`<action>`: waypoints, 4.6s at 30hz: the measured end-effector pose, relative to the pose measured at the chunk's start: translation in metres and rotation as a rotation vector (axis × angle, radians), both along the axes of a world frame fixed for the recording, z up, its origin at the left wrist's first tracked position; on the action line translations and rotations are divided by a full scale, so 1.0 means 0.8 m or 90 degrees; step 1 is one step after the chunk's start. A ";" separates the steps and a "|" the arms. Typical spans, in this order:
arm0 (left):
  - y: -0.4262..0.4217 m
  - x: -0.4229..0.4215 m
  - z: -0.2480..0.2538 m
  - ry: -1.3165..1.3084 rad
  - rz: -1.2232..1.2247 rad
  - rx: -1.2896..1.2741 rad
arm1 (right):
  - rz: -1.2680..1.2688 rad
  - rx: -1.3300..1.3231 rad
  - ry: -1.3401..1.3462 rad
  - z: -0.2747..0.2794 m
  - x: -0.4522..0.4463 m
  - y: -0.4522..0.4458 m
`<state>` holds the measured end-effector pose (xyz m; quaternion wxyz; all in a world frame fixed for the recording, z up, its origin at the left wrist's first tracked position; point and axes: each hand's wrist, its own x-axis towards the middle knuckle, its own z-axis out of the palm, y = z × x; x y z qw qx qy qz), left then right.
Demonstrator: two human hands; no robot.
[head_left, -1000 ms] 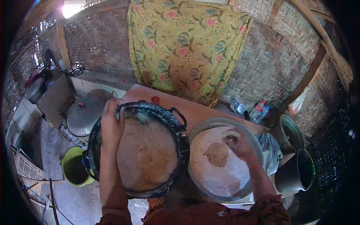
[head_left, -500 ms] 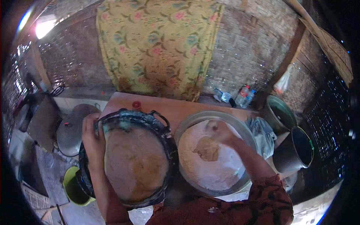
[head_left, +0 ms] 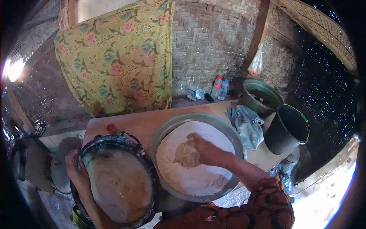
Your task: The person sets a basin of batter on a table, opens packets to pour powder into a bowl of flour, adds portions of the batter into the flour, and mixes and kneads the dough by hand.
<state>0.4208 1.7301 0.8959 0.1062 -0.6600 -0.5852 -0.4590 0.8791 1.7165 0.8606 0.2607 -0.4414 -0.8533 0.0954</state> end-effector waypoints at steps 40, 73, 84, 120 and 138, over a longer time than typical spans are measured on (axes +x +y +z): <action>-0.002 -0.068 -0.011 -0.048 0.151 0.081 | 0.649 0.079 -0.717 -0.144 -0.457 0.279; -0.008 -0.028 0.002 -0.017 0.066 0.020 | 0.155 -0.370 -0.394 0.026 -0.006 0.050; -0.001 -0.030 -0.009 0.002 0.071 -0.010 | -0.431 -0.848 0.146 -0.034 0.082 -0.001; -0.001 -0.025 -0.016 0.000 0.080 -0.018 | -0.336 -0.744 0.141 -0.184 0.132 0.120; 0.000 -0.025 -0.015 0.011 0.048 -0.024 | 0.326 -0.303 -0.613 -0.189 -0.062 0.196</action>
